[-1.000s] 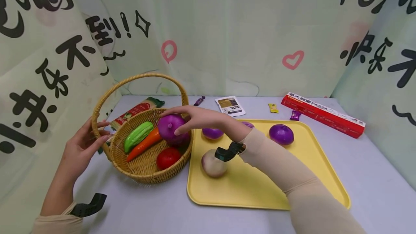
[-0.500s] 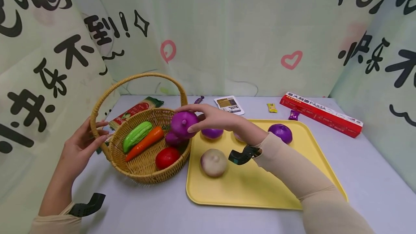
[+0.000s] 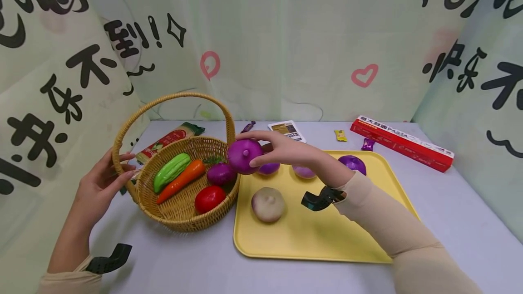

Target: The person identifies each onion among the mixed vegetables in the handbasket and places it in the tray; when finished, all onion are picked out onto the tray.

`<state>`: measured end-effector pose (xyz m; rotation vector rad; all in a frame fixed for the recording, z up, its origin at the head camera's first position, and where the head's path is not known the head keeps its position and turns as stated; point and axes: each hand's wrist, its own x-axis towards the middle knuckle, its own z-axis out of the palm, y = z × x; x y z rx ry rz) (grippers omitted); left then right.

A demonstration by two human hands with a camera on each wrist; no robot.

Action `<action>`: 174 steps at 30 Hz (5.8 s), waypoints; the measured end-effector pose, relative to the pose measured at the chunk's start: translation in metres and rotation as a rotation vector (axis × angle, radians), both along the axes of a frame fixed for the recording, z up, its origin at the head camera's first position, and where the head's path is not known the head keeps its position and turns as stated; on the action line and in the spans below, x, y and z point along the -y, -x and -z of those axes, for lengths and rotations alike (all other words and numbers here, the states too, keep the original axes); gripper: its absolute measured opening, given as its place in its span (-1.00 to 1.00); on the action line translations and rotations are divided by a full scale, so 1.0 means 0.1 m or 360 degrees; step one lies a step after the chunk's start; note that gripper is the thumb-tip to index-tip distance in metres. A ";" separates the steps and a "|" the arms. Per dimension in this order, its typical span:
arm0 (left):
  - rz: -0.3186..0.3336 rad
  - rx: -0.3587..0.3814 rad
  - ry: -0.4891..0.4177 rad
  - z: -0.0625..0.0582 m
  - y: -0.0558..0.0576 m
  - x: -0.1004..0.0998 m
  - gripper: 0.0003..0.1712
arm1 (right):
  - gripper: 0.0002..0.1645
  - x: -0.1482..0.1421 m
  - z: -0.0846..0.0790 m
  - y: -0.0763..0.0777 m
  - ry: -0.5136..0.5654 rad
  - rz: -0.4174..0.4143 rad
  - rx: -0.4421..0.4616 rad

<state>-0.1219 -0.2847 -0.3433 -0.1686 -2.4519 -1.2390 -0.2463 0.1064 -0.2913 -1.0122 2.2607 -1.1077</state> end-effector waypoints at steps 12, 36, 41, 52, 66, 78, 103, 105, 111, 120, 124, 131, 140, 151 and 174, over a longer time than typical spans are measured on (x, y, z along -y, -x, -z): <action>0.0019 -0.0030 0.0012 0.00 0.03 -0.01 -0.22 | -0.33 -0.30 -0.02 -0.09 0.0089 0.0057 -0.0036; -0.0002 -0.0035 0.0015 0.00 0.00 0.00 -0.22 | -0.13 -0.89 0.13 -0.28 0.0233 0.0248 0.0380; -0.0002 -0.0043 0.0015 -0.01 0.00 0.01 -0.22 | -0.11 -1.01 0.19 -0.31 0.0236 0.0263 0.0321; 0.0008 -0.0043 0.0002 -0.02 0.00 -0.01 -0.23 | -0.14 -1.19 0.24 -0.37 0.0198 0.0373 0.0256; 0.0012 -0.0035 -0.0012 -0.02 0.00 0.00 -0.23 | -0.12 -1.36 0.37 -0.43 0.0148 0.0380 0.0252; 0.0004 -0.0056 -0.0004 -0.03 0.00 -0.01 -0.24 | -0.12 -1.48 0.55 -0.43 0.0083 0.0335 0.0324; -0.0008 -0.0054 0.0008 -0.02 -0.01 -0.01 -0.23 | -0.17 -1.56 0.98 -0.36 -0.0004 0.0170 0.0389; -0.0007 -0.0054 0.0006 -0.02 -0.01 -0.01 -0.23 | -0.17 -1.56 0.99 -0.36 -0.0024 0.0165 0.0398; -0.0001 -0.0053 -0.0003 -0.02 0.00 -0.01 -0.23 | -0.17 -1.56 1.03 -0.37 -0.0041 0.0124 0.0464; -0.0008 -0.0056 0.0004 -0.02 0.00 -0.01 -0.24 | -0.15 -1.56 1.05 -0.38 -0.0144 0.0098 0.0491; -0.0003 -0.0059 0.0005 -0.02 0.00 -0.01 -0.24 | -0.11 -1.57 1.05 -0.38 -0.0171 0.0092 0.0483; 0.0002 -0.0062 0.0004 -0.02 0.00 0.00 -0.24 | -0.09 -1.59 1.04 -0.38 -0.0175 0.0111 0.0489; 0.0000 -0.0056 0.0005 -0.02 -0.01 -0.01 -0.23 | -0.14 -1.59 1.06 -0.38 -0.0107 0.0073 0.0483; 0.0014 -0.0076 0.0008 -0.02 0.00 -0.02 -0.23 | -0.13 -1.58 1.06 -0.40 -0.0074 0.0050 0.0542; -0.0015 -0.0063 0.0031 0.00 -0.03 -0.02 -0.24 | -0.20 -1.72 0.93 -0.30 -0.0058 0.0117 0.0443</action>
